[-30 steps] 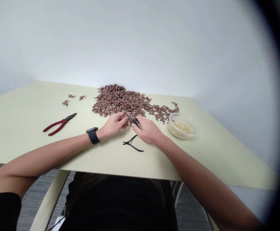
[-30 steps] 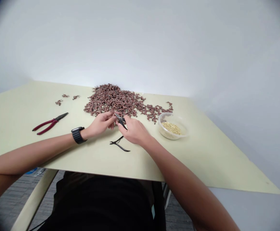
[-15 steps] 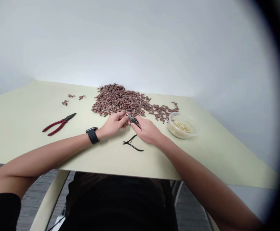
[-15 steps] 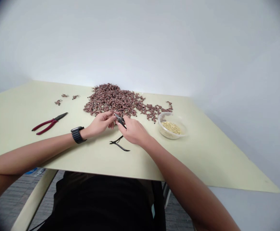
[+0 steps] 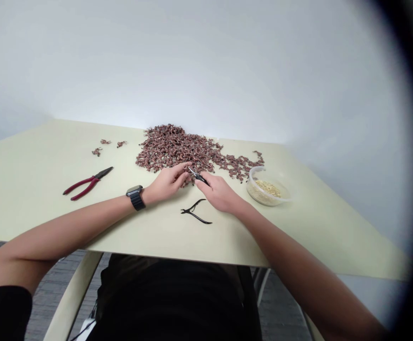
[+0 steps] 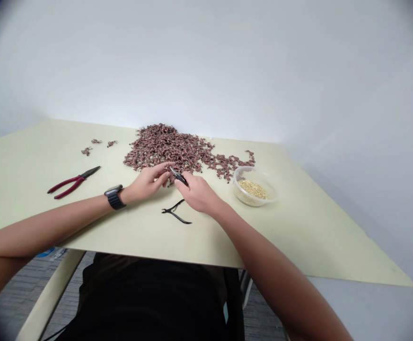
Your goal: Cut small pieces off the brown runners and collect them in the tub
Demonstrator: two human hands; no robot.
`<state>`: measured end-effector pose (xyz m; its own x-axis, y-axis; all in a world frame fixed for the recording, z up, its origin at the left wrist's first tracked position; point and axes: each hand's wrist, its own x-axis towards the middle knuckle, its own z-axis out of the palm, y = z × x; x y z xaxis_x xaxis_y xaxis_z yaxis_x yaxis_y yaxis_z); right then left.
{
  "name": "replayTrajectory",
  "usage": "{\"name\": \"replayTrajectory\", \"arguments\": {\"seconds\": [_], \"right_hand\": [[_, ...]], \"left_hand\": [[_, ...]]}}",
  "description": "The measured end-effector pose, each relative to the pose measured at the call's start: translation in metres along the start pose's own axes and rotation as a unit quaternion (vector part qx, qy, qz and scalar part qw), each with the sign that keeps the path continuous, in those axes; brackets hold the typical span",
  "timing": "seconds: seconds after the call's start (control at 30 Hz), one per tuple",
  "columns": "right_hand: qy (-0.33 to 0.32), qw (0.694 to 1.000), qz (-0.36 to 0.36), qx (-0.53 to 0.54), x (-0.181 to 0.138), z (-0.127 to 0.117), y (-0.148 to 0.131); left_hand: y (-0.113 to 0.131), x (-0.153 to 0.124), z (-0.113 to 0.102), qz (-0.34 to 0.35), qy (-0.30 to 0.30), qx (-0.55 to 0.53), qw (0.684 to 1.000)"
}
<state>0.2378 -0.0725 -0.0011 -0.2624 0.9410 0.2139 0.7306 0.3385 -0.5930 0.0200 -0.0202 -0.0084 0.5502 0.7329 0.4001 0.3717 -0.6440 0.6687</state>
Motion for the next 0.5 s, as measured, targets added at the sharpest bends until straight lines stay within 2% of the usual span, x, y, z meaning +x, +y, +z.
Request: {"name": "replayTrajectory", "arguments": {"seconds": [0.17, 0.4, 0.5], "right_hand": [[-0.032, 0.994, -0.005, 0.107, 0.002, -0.002, 0.000], [-0.028, 0.995, -0.008, 0.098, 0.004, -0.002, 0.004], [-0.022, 0.996, -0.007, 0.084, 0.004, -0.002, 0.005]], "left_hand": [[-0.006, 0.001, -0.002, 0.030, 0.004, 0.028, 0.999], [-0.008, 0.002, 0.008, -0.019, -0.011, -0.154, 0.988], [-0.006, 0.002, 0.009, -0.028, -0.014, -0.195, 0.980]]}}
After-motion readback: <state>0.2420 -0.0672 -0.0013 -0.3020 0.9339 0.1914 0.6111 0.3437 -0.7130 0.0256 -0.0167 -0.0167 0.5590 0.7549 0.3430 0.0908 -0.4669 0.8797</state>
